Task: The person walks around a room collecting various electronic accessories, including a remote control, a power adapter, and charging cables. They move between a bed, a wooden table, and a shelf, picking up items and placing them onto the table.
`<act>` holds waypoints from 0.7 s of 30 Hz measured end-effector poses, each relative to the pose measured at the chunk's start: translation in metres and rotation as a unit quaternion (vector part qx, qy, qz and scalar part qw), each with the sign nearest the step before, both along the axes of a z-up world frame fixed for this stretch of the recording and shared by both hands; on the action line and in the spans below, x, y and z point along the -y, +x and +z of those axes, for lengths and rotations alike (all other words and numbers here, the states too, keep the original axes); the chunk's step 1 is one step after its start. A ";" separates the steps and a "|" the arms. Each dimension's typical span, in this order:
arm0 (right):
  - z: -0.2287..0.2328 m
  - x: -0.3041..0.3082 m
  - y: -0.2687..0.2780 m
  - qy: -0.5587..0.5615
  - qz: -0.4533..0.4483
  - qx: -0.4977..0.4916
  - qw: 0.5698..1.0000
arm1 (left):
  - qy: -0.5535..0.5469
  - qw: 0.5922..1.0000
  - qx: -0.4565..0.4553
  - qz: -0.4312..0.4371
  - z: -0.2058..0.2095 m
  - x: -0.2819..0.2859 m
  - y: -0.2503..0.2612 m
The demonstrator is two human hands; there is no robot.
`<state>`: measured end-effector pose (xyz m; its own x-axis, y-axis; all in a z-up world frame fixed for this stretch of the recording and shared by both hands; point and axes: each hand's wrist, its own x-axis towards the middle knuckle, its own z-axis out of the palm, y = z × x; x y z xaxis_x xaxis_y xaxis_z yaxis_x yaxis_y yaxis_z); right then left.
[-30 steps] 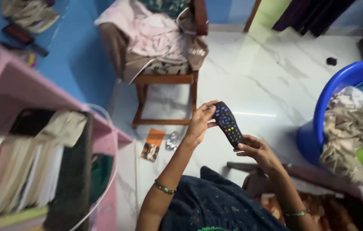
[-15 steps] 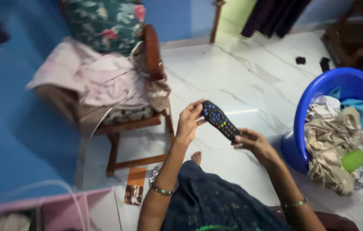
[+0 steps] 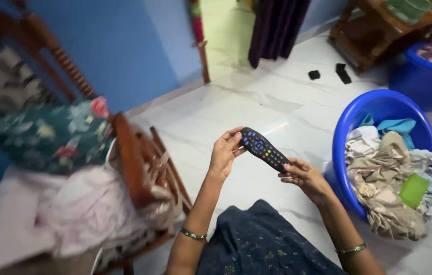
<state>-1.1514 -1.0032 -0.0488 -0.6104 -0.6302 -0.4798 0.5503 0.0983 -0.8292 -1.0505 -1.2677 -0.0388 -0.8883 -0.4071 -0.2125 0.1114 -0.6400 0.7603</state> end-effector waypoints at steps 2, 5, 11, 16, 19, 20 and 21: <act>-0.014 0.000 -0.037 0.013 -0.024 0.002 1.000 | -0.001 1.000 0.005 -0.027 -0.011 0.007 -0.046; -0.032 -0.001 -0.106 -0.002 -0.051 0.013 0.999 | -0.001 0.999 0.000 -0.054 -0.022 0.015 -0.122; -0.036 -0.001 -0.252 -0.031 -0.081 0.028 0.996 | -0.012 0.996 0.008 -0.083 -0.004 0.023 -0.280; -0.016 0.004 -0.371 -0.021 -0.104 0.011 0.994 | -0.032 0.995 -0.012 -0.090 0.006 0.033 -0.400; -0.016 0.005 -0.423 -0.020 -0.118 0.012 0.993 | -0.024 0.996 0.006 -0.090 -0.003 0.033 -0.457; -0.015 0.004 -0.438 -0.024 -0.123 0.014 0.992 | -0.026 0.995 0.016 -0.096 -0.003 0.035 -0.479; -0.013 0.004 -0.456 -0.028 -0.128 0.015 0.991 | -0.027 0.994 0.026 -0.101 -0.003 0.036 -0.502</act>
